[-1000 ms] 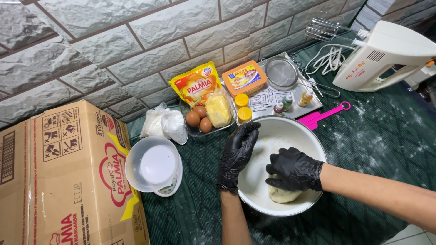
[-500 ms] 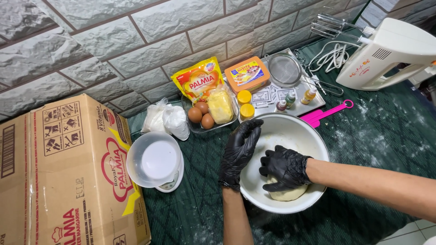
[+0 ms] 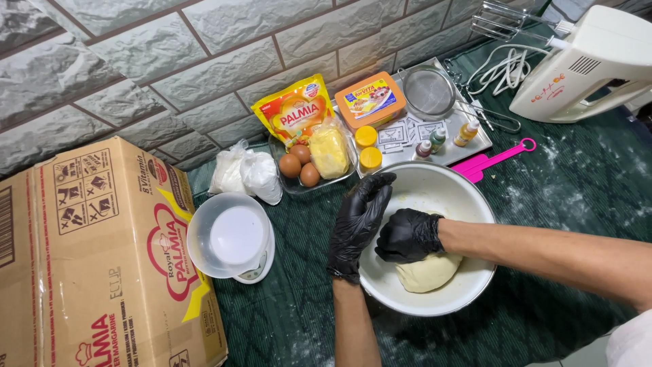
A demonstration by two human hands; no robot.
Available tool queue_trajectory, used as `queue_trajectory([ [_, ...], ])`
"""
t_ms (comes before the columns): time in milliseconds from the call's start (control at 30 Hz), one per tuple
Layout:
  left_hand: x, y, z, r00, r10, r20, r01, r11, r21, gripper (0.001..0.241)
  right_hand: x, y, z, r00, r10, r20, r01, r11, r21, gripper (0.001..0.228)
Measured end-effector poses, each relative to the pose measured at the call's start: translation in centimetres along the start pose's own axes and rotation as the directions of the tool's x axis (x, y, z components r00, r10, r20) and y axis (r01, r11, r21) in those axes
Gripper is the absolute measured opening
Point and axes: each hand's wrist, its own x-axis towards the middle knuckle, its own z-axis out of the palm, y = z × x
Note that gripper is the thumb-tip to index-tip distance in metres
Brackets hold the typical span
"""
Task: The person is kneading a ball of dough in a white mixing bowl using both hands at a steady, efficient pace.
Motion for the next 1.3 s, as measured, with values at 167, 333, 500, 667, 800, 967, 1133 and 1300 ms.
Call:
queue_trajectory([
  [167,-0.3,0.3,0.2,0.999,-0.028,-0.016,0.029,0.999,0.014,0.026,0.5,-0.2,-1.2,0.992,-0.085,-0.098,0.079,0.995,-0.061,0.041],
  [333,-0.2,0.0,0.4,1.0,-0.024,-0.011,0.024,0.999,0.027,0.026,0.6,0.6,-1.3,0.989,-0.09,-0.115,0.093,0.995,0.02,0.044],
  [500,-0.2,0.6,0.1,0.998,-0.065,0.01,0.065,0.997,0.044,0.028,1.0,0.6,-6.2,0.976,0.209,-0.052,-0.151,0.837,0.526,0.04],
  [667,-0.4,-0.3,0.2,0.999,-0.047,-0.015,0.047,0.999,-0.008,0.026,-4.1,1.6,-7.7,0.56,0.442,0.701,-0.691,0.716,0.1,0.097],
  [800,-0.4,-0.3,0.2,0.999,-0.031,-0.021,0.031,0.999,0.012,0.027,-5.4,2.1,-7.0,0.433,0.514,0.74,-0.818,0.569,0.083,0.107],
  [967,-0.3,0.3,0.1,1.0,-0.013,-0.025,0.014,0.999,0.044,0.026,-6.0,1.8,-5.7,0.478,0.513,0.713,-0.815,0.562,0.142,0.097],
  [1133,-0.4,-0.2,0.4,0.999,-0.02,-0.025,0.021,0.999,0.033,0.025,-5.1,0.9,-7.3,0.558,0.472,0.683,-0.777,0.586,0.229,0.084],
  [1300,-0.5,0.5,0.2,1.0,-0.024,-0.008,0.024,0.999,0.041,0.026,-7.0,0.0,-5.4,0.932,0.352,-0.09,-0.284,0.859,0.427,0.047],
])
